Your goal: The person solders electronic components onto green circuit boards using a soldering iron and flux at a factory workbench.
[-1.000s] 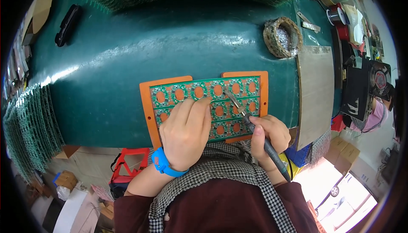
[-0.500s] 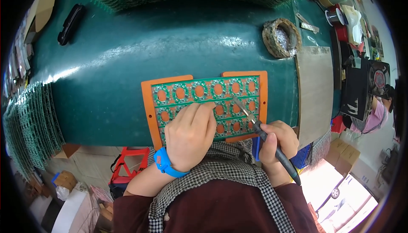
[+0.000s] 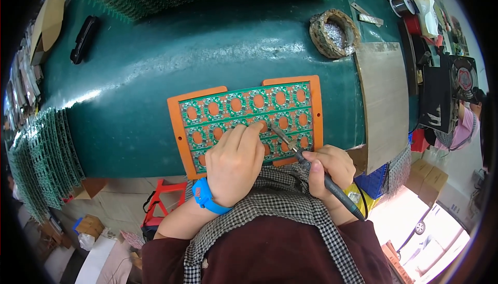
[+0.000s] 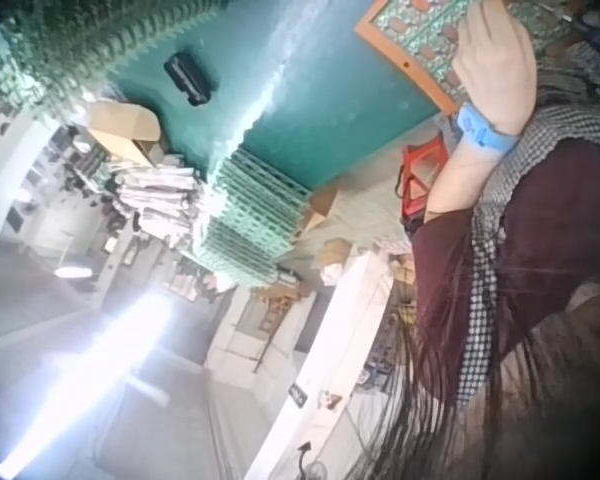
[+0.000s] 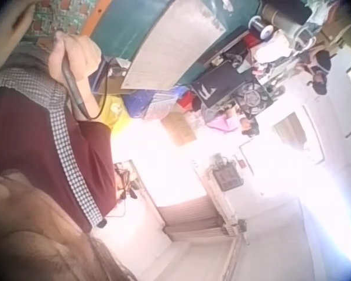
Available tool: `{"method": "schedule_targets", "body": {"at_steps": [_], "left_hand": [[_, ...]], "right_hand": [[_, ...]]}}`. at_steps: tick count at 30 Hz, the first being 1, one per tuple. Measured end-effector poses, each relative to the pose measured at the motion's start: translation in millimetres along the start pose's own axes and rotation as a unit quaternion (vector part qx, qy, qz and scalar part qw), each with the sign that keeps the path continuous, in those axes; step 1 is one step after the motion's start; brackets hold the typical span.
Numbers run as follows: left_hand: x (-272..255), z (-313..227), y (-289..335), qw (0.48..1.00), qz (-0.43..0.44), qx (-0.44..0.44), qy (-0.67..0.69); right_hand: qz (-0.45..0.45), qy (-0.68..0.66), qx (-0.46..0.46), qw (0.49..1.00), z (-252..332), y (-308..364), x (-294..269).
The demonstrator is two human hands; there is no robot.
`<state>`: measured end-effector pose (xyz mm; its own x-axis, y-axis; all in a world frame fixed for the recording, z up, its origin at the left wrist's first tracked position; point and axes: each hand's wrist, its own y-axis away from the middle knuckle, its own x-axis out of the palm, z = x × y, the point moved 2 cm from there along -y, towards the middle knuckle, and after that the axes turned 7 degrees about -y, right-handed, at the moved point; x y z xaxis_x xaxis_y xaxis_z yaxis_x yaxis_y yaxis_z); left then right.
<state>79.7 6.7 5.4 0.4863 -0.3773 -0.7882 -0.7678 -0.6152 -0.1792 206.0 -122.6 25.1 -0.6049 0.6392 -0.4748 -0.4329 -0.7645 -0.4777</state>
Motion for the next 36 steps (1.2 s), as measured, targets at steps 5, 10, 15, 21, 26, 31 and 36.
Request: {"method": "schedule_targets", "body": {"at_steps": [5,10,15,21,26,31,36], "left_hand": [[-3,-3,0,0.999,0.02,0.003,-0.024],[-4,-3,7,1.0,-0.001,0.014,-0.027],[-4,-6,22,1.0,0.001,0.008,0.001],[-6,-11,22,0.999,0.011,0.023,-0.02],[-7,-13,23,1.0,0.02,0.02,-0.005],[-11,-10,27,0.998,0.037,0.03,-0.033],[-11,-5,38,1.0,-0.013,-0.025,0.009]], "right_hand": [[-0.001,-0.012,0.021,1.0,1,3,2],[-0.028,-0.011,0.003,1.0,3,13,-3],[-0.034,-0.028,-0.033,0.998,5,27,-9],[-0.024,-0.044,-0.03,0.998,7,27,-5],[-0.021,-0.042,-0.033,0.998,6,31,-3],[-0.028,-0.038,-0.031,0.998,8,37,-4],[-0.059,-0.045,-0.039,0.996,12,44,-5]]}}
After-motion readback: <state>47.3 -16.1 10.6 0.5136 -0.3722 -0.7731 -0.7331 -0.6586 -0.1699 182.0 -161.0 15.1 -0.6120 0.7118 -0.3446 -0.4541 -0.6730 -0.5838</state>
